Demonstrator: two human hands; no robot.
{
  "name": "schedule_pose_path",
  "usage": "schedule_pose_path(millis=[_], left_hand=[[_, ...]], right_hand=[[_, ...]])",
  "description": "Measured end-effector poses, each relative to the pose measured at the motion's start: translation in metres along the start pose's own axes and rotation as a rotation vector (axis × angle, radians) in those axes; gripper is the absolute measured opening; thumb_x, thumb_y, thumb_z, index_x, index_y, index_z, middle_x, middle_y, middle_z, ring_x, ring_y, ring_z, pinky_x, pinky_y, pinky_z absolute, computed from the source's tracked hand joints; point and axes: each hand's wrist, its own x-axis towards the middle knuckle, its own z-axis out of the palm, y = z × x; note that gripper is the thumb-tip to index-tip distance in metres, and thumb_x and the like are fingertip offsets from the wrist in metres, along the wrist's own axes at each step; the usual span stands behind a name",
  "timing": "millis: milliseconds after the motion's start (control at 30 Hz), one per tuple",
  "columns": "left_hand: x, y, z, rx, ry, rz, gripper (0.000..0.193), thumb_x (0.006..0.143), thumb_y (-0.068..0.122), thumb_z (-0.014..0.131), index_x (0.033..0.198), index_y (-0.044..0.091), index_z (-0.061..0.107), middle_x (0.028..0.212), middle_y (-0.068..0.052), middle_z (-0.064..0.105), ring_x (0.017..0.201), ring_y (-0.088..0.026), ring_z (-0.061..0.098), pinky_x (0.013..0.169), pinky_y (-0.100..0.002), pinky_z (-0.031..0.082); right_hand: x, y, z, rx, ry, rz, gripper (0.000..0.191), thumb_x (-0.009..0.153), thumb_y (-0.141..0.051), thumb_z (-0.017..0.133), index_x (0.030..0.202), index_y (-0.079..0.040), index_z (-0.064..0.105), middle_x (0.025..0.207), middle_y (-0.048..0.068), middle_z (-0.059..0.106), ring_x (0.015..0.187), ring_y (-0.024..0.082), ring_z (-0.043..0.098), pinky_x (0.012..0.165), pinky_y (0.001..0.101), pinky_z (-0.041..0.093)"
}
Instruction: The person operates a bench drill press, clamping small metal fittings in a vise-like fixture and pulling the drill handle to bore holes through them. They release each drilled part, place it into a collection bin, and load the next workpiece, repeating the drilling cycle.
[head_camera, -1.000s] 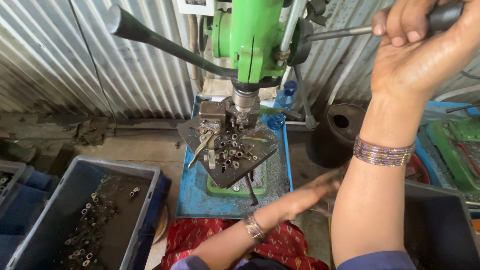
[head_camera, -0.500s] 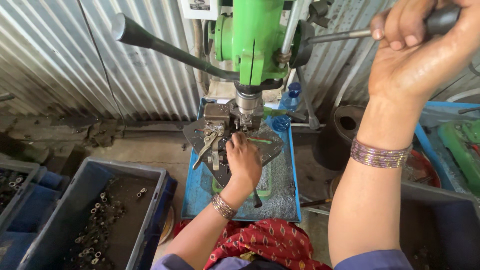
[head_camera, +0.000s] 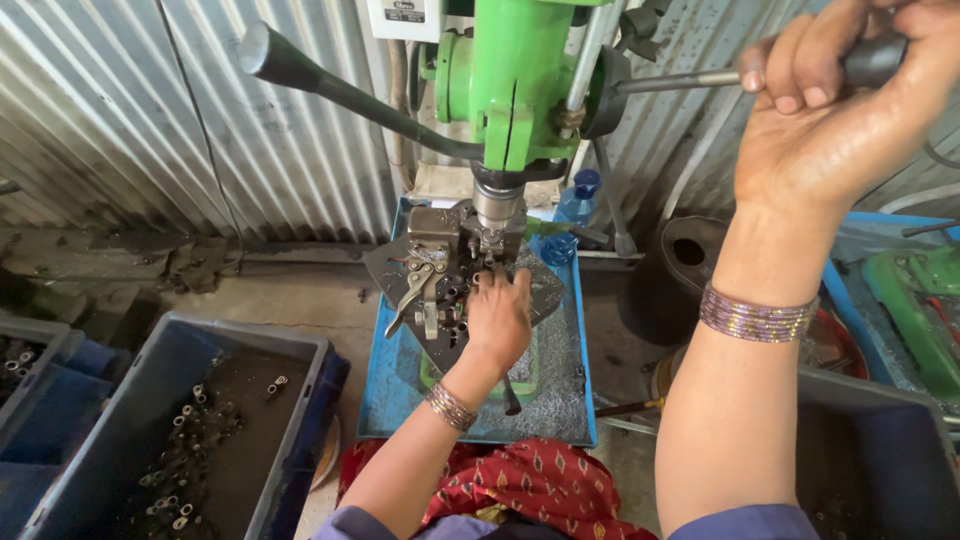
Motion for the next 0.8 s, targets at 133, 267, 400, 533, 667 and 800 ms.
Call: schedule_pose_path(millis=[133, 267, 400, 533, 667, 800], left_hand=[[-0.005, -0.005, -0.001, -0.147, 0.101, 0.013, 0.022, 0.095, 0.003, 0.055, 0.117, 0.001, 0.053, 0.088, -0.021, 0.068, 0.104, -0.044, 0.066, 0.087, -0.050, 0.056], [-0.009, -0.002, -0.009, -0.149, 0.176, 0.034, 0.040, 0.085, 0.000, 0.057, 0.124, 0.003, 0.056, 0.104, -0.019, 0.068, 0.107, -0.043, 0.063, 0.087, -0.050, 0.054], [-0.014, 0.009, -0.025, -0.113, 0.116, 0.019, 0.039, 0.085, 0.006, 0.062, 0.123, 0.007, 0.059, 0.117, -0.015, 0.066, 0.112, -0.037, 0.059, 0.090, -0.050, 0.050], [-0.034, 0.021, -0.039, -0.053, 0.196, 0.047, 0.044, 0.081, 0.008, 0.065, 0.125, 0.009, 0.061, 0.128, -0.014, 0.064, 0.114, -0.034, 0.058, 0.094, -0.046, 0.048], [-0.048, 0.019, -0.040, 0.186, 0.112, -0.067, 0.066, 0.070, 0.010, 0.067, 0.133, -0.005, 0.053, 0.133, -0.021, 0.058, 0.115, -0.033, 0.056, 0.092, -0.041, 0.046], [-0.044, 0.014, -0.028, 0.253, 0.097, -0.133, 0.059, 0.076, 0.012, 0.066, 0.130, -0.010, 0.054, 0.135, -0.025, 0.057, 0.114, -0.033, 0.057, 0.093, -0.040, 0.047]], right_hand=[[-0.001, 0.000, 0.001, 0.062, 0.040, 0.003, 0.024, 0.115, -0.026, 0.047, 0.105, -0.004, 0.048, 0.064, 0.006, 0.025, 0.058, 0.017, 0.021, 0.060, 0.0334, 0.023], [-0.002, 0.003, 0.001, 0.065, 0.048, 0.009, 0.024, 0.115, -0.026, 0.047, 0.105, -0.004, 0.048, 0.064, 0.006, 0.025, 0.058, 0.017, 0.021, 0.060, 0.0334, 0.024], [-0.003, 0.004, -0.002, 0.071, 0.055, 0.006, 0.024, 0.115, -0.026, 0.047, 0.105, -0.004, 0.048, 0.064, 0.006, 0.025, 0.058, 0.017, 0.021, 0.061, 0.0334, 0.024], [-0.004, 0.004, -0.004, 0.066, 0.050, 0.005, 0.024, 0.115, -0.026, 0.046, 0.105, -0.004, 0.048, 0.064, 0.006, 0.026, 0.058, 0.018, 0.022, 0.061, 0.0334, 0.024], [-0.004, 0.006, -0.004, 0.072, 0.054, 0.007, 0.024, 0.115, -0.026, 0.046, 0.105, -0.004, 0.048, 0.064, 0.006, 0.026, 0.058, 0.018, 0.022, 0.061, 0.0334, 0.025], [-0.004, 0.008, -0.003, 0.074, 0.054, 0.006, 0.024, 0.115, -0.026, 0.046, 0.104, -0.005, 0.047, 0.064, 0.006, 0.026, 0.058, 0.018, 0.022, 0.061, 0.0335, 0.025]])
